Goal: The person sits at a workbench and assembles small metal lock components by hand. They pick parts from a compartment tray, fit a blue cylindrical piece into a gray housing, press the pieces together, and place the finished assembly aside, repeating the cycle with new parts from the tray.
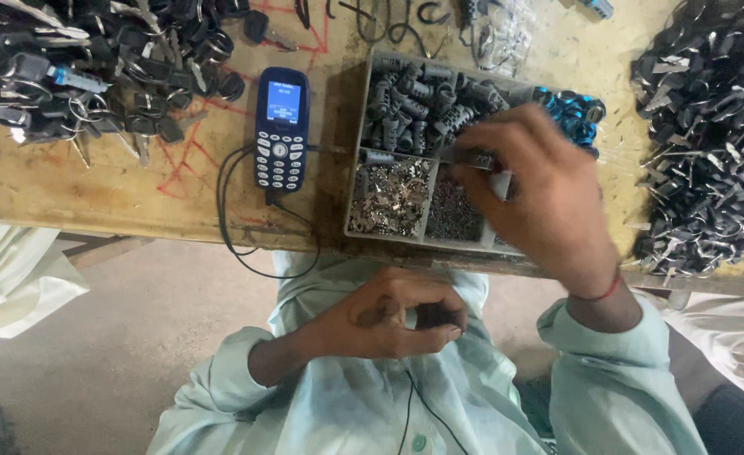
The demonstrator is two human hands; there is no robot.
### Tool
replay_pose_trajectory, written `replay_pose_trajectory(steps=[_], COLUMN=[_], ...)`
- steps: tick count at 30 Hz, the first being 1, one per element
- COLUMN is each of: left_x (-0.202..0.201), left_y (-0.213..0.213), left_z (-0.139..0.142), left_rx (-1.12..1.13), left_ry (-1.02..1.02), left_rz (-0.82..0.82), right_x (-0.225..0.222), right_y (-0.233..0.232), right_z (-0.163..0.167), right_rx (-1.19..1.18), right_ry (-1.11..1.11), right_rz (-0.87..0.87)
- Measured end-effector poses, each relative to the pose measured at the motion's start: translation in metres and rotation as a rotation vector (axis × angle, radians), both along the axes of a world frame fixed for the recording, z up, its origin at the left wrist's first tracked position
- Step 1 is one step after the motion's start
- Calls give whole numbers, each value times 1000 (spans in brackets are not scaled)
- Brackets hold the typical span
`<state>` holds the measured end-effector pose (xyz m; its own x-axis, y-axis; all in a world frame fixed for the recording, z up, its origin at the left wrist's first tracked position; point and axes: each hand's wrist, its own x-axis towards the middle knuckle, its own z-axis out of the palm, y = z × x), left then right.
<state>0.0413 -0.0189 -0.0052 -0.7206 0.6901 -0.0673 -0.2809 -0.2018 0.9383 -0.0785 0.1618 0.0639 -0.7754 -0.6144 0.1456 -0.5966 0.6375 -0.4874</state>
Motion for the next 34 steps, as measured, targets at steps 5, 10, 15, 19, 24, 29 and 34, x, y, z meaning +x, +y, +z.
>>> replay_pose_trajectory(steps=[5, 10, 15, 19, 24, 29, 34], left_x=[-1, 0, 1, 2, 4, 5, -4], left_y=[-1, 0, -3, -2, -5, -3, 10], left_z=[-2, -2, -2, -6, -6, -9, -35], left_rx=[49, 30, 44, 5, 19, 32, -11], left_ry=[39, 49, 38, 126, 43, 100, 101], left_rz=[53, 45, 30, 103, 73, 103, 52], right_x=[-10, 7, 5, -4, -10, -4, 15], right_y=[29, 2, -39, -32, -11, -7, -36], right_z=[-5, -23, -41, -32, 3, 13, -29], right_rx=[95, -35, 202, 211, -83, 200, 105], right_ry=[20, -95, 63, 60, -124, 165, -71], right_rz=[-179, 18, 194, 302, 115, -83, 247])
